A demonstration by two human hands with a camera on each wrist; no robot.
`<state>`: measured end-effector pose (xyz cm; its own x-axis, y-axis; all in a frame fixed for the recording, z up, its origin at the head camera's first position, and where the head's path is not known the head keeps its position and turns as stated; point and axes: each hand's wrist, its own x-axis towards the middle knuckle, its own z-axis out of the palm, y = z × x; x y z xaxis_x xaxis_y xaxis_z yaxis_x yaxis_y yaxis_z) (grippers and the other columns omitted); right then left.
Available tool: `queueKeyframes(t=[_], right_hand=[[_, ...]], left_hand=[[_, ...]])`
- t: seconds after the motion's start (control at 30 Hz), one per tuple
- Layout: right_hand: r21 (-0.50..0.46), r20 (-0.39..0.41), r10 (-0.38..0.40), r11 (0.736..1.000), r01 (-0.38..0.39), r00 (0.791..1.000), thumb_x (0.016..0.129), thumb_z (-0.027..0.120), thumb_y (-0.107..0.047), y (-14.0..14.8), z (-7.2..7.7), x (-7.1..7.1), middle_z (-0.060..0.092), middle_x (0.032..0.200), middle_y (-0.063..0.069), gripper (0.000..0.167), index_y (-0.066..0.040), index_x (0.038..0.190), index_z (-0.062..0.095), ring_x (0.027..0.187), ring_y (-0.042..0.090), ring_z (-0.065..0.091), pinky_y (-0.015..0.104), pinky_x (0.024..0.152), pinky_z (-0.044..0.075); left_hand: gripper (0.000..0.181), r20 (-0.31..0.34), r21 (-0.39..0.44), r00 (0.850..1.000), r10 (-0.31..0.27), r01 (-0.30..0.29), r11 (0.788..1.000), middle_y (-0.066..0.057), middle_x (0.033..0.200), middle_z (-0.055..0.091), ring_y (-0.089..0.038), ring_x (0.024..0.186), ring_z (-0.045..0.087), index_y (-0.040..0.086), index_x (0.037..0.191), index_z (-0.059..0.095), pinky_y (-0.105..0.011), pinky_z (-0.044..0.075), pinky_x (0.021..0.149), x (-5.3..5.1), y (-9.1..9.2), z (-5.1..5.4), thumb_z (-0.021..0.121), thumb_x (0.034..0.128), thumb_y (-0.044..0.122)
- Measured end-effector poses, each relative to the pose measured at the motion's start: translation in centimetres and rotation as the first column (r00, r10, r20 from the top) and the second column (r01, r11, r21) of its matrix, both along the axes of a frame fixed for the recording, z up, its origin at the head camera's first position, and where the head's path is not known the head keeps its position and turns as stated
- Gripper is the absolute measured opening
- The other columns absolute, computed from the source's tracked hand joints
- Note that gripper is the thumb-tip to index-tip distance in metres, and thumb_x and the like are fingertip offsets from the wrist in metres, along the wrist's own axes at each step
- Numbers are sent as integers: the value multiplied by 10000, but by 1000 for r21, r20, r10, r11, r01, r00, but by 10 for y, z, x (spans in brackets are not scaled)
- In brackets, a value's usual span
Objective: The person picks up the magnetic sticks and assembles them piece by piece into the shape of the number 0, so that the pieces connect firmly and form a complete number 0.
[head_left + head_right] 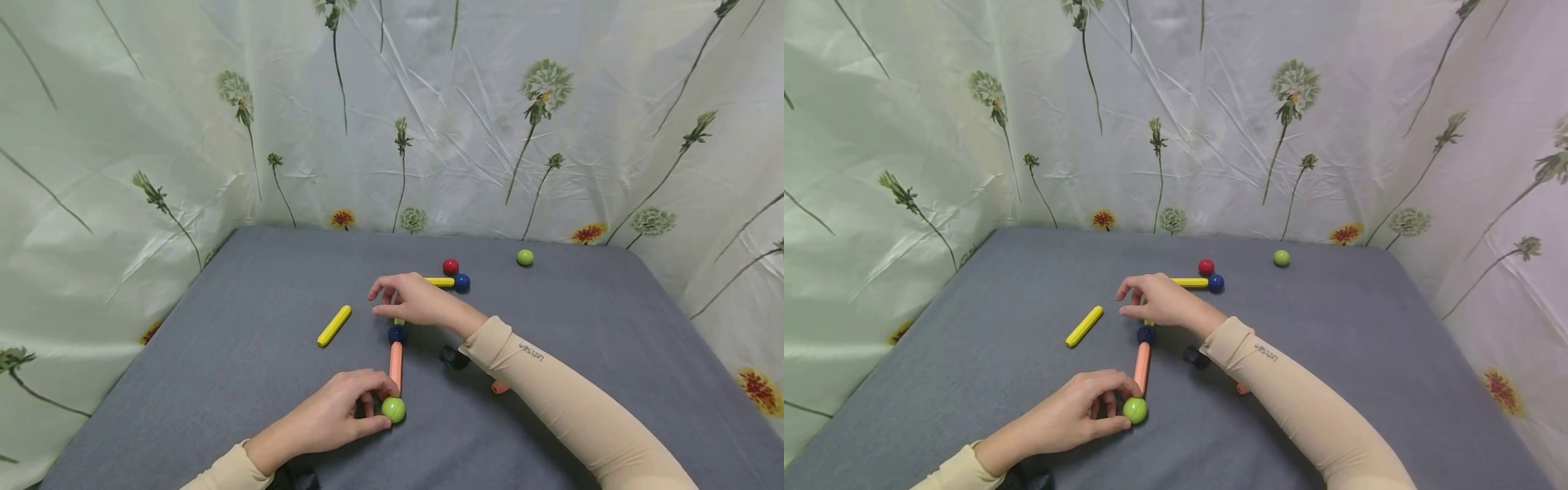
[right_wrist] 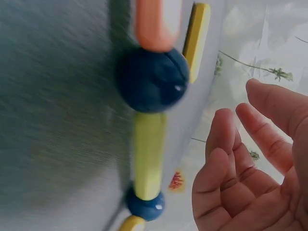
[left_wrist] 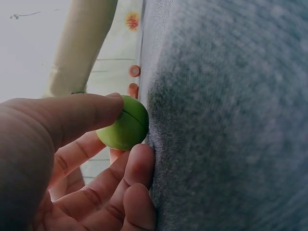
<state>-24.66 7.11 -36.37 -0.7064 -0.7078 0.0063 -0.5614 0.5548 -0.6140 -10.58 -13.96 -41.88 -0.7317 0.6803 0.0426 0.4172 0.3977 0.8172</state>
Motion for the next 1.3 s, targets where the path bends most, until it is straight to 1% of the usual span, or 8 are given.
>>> queueKeyframes(t=[0.1, 0.27, 0.4, 0.53, 0.7, 0.83, 1.1, 1.3], right_hand=[[27, -36, 25, 999, -24, 999, 1040, 739, -231, -11, 6, -9, 725, 992, 27, 271, -112, 1283, 726, 867, 131, 688, 249, 774, 562], [104, -43, 82, 992, -78, 996, 1036, 744, -211, -28, 13, -24, 734, 1005, 31, 287, -121, 1307, 728, 920, 166, 687, 265, 805, 562], [194, -40, 143, 972, -133, 989, 1039, 737, -184, -40, 14, -34, 731, 1056, 57, 321, -124, 1354, 716, 962, 190, 669, 283, 823, 547], [270, -21, 198, 945, -186, 980, 1046, 725, -176, -50, 14, -41, 710, 1084, 79, 360, -139, 1403, 693, 930, 165, 627, 264, 784, 511], [326, -4, 245, 917, -231, 969, 1047, 721, -162, -61, 12, -43, 689, 1031, 81, 398, -153, 1443, 673, 836, 132, 569, 236, 724, 468], [349, -10, 266, 904, -246, 964, 1043, 724, -143, -68, 10, -43, 680, 977, 49, 396, -159, 1436, 680, 814, 109, 561, 225, 723, 460], [373, -25, 301, 888, -270, 953, 1036, 733, -149, -73, 5, -40, 698, 989, 68, 339, -165, 1375, 723, 830, 106, 562, 229, 749, 457], [384, -27, 295, 885, -262, 955, 1036, 736, -175, -73, 1, -38, 715, 1015, 48, 271, -180, 1306, 753, 855, 112, 596, 234, 756, 479]], left_hand=[[245, 1, 10, 1000, -3, 3, 1000, 71, 1105, 712, 35, 772, 631, 256, 1166, 697, -206, 559, 665, 0, -1, 0, 831, 967, 206], [246, 13, 19, 1000, -3, 3, 1000, 65, 1124, 717, 34, 788, 633, 260, 1178, 699, -211, 567, 683, 0, -2, -2, 824, 973, 203], [243, 19, 25, 1000, 4, -4, 1000, 65, 1117, 719, 37, 781, 633, 260, 1171, 702, -209, 560, 652, 1, -2, -2, 826, 971, 196], [245, 27, 26, 1000, 11, -11, 1000, 62, 1111, 722, 37, 773, 636, 256, 1165, 704, -208, 554, 632, 2, -2, -2, 831, 966, 190], [250, 36, 24, 999, 16, -17, 1000, 63, 1117, 721, 39, 777, 634, 254, 1168, 704, -207, 548, 622, 1, -2, -3, 834, 963, 194], [250, 14, 24, 1000, 9, -9, 1000, 64, 1114, 721, 44, 778, 632, 257, 1173, 702, -202, 551, 628, 1, -2, -3, 829, 967, 195], [242, -21, 35, 1000, -4, 5, 999, 62, 1119, 724, 52, 788, 630, 248, 1183, 702, -200, 556, 645, 0, -3, -4, 819, 977, 201], [267, -3, 24, 1000, 4, -4, 1000, 83, 1101, 713, 50, 779, 631, 273, 1180, 698, -200, 558, 647, -1, -4, -5, 829, 964, 185]])
